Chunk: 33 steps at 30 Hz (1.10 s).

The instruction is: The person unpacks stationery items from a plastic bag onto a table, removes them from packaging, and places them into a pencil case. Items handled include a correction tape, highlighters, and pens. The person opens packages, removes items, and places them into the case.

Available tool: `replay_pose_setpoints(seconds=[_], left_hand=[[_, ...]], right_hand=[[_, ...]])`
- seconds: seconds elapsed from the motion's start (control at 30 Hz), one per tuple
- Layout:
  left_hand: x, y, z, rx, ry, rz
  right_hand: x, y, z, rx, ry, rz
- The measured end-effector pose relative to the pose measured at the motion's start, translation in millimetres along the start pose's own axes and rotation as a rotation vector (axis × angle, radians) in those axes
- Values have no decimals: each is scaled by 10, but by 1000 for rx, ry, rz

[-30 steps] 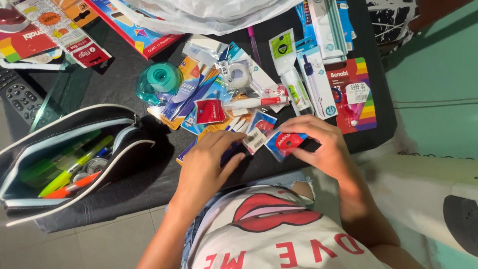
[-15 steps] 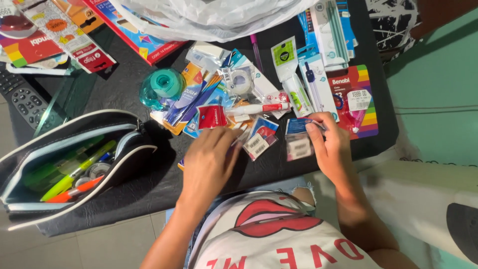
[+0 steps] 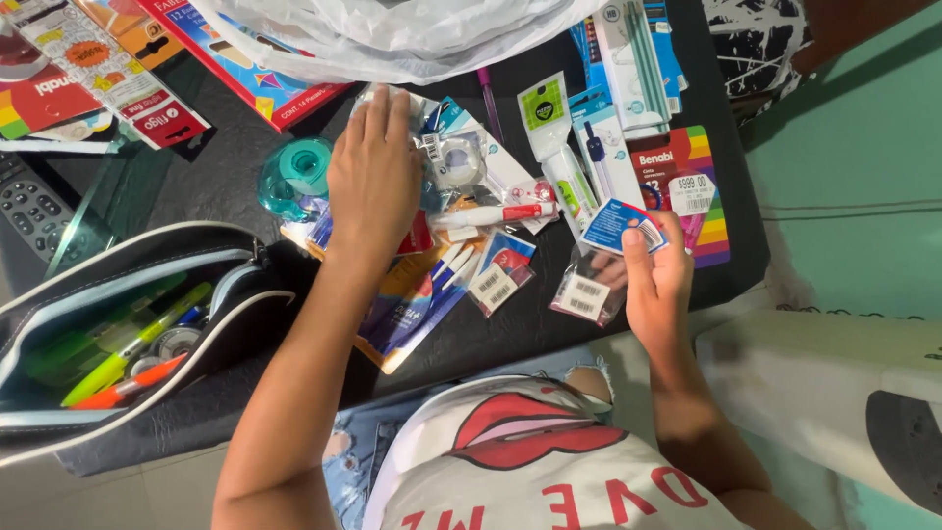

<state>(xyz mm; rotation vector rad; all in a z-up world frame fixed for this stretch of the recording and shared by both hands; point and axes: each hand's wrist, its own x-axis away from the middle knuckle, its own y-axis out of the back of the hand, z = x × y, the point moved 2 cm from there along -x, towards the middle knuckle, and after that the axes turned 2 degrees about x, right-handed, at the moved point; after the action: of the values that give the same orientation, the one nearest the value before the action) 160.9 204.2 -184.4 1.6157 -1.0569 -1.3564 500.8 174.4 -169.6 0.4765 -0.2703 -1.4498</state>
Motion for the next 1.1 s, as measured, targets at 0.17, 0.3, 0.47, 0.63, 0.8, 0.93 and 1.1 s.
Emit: replay_pose_setpoints(seconds=[0.17,0.3,0.47,0.63,0.8,0.93,1.1], left_hand=[[-188,-40,100,-5,3,41],[-230,-7,168,-16,-26,-21],[-181,6,215,53,-64,-53],[-111,102,276,164,13,-40],[-23,-1,368,-70,-17,-157],[35,286,257,-161,-27,-213],[105,92,327,-139,-36,-254]], right_hand=[[-71,-5,-61,-179,-175,51],[-89,-36,-64,-167,-169,116],[-61,-150,-33,-292,-89,189],[-57,-433,-50,-355,116,403],[-99,-703,241,1,300,340],[-171,-756,574,155,532,366],[-179,-785,690,279,595,458]])
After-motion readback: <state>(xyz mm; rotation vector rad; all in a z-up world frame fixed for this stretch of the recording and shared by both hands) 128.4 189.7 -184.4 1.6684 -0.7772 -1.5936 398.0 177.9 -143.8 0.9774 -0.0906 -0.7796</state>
